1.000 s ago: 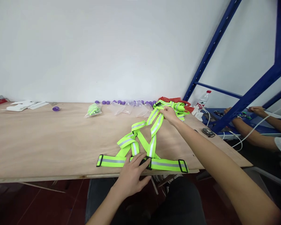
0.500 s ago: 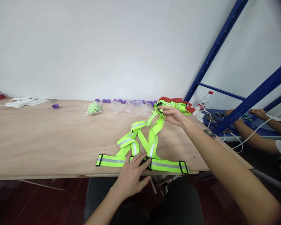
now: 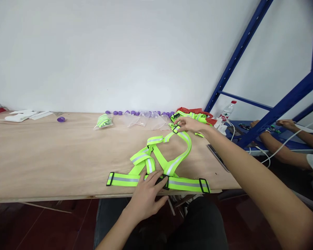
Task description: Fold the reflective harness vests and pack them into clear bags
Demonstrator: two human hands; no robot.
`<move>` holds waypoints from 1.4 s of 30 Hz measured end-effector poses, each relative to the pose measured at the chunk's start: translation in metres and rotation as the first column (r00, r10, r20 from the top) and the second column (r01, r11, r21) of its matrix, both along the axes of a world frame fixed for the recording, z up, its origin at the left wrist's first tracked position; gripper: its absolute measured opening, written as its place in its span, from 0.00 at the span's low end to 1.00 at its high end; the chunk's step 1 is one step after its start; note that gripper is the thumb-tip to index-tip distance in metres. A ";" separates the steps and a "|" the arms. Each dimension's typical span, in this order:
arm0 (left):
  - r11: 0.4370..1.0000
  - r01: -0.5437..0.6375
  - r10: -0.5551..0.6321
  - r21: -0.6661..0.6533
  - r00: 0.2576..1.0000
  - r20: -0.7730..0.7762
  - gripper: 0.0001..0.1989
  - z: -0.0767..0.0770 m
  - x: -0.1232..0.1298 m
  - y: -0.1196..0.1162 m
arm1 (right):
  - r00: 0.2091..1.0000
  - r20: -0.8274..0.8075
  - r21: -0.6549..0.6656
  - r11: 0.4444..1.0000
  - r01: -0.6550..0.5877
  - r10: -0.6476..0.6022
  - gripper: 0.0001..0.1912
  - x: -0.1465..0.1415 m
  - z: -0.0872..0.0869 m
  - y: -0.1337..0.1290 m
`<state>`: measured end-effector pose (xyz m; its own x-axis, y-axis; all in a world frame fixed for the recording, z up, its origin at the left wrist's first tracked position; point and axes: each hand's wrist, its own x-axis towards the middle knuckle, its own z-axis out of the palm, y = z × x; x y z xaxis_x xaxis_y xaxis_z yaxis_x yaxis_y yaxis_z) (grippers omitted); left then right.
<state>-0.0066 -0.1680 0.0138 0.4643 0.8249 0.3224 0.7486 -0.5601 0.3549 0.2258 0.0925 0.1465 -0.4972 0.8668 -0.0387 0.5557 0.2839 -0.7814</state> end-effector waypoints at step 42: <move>1.000 -0.011 0.011 0.003 1.000 0.001 0.26 0.000 0.000 0.000 | 0.981 -0.193 -0.357 0.933 -0.046 -0.025 0.17 0.021 0.010 -0.024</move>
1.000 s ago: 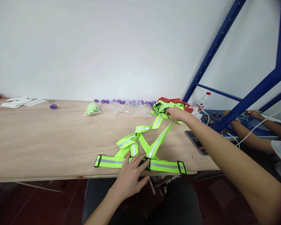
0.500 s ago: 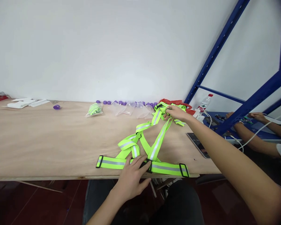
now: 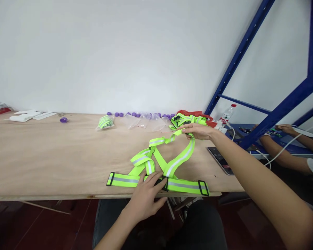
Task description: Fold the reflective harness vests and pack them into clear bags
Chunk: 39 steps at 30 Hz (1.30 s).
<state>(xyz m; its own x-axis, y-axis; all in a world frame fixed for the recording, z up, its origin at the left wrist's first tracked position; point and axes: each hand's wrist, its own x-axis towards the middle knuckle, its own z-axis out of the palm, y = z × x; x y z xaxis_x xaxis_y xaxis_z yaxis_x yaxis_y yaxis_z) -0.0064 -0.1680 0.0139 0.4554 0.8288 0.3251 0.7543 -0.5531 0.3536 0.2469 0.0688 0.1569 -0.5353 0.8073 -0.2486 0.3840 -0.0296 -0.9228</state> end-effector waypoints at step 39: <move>0.998 0.026 -0.025 -0.051 1.000 0.013 0.28 -0.004 -0.001 0.001 | 0.991 -0.045 0.635 0.763 0.123 -0.122 0.26 -0.031 -0.012 0.040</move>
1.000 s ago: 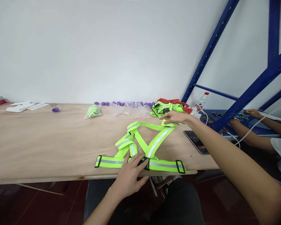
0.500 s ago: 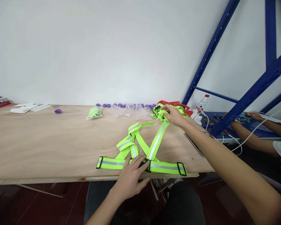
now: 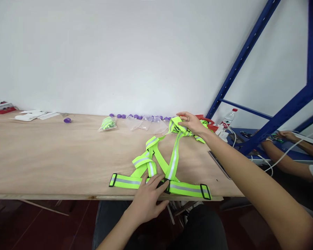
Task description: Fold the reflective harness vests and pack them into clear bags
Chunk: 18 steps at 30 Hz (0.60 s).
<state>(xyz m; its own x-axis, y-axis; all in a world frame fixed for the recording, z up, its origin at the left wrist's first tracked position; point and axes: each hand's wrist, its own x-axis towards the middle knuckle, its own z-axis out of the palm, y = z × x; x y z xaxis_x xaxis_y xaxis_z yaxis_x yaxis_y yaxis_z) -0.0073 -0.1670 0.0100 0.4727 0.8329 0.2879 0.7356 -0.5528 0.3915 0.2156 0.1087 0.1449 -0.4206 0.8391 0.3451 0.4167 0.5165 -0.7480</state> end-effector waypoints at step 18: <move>1.000 -0.009 0.009 0.002 1.000 0.010 0.28 0.000 0.001 0.000 | 0.763 0.538 0.190 0.933 0.305 -0.358 0.20 0.005 -0.077 -0.001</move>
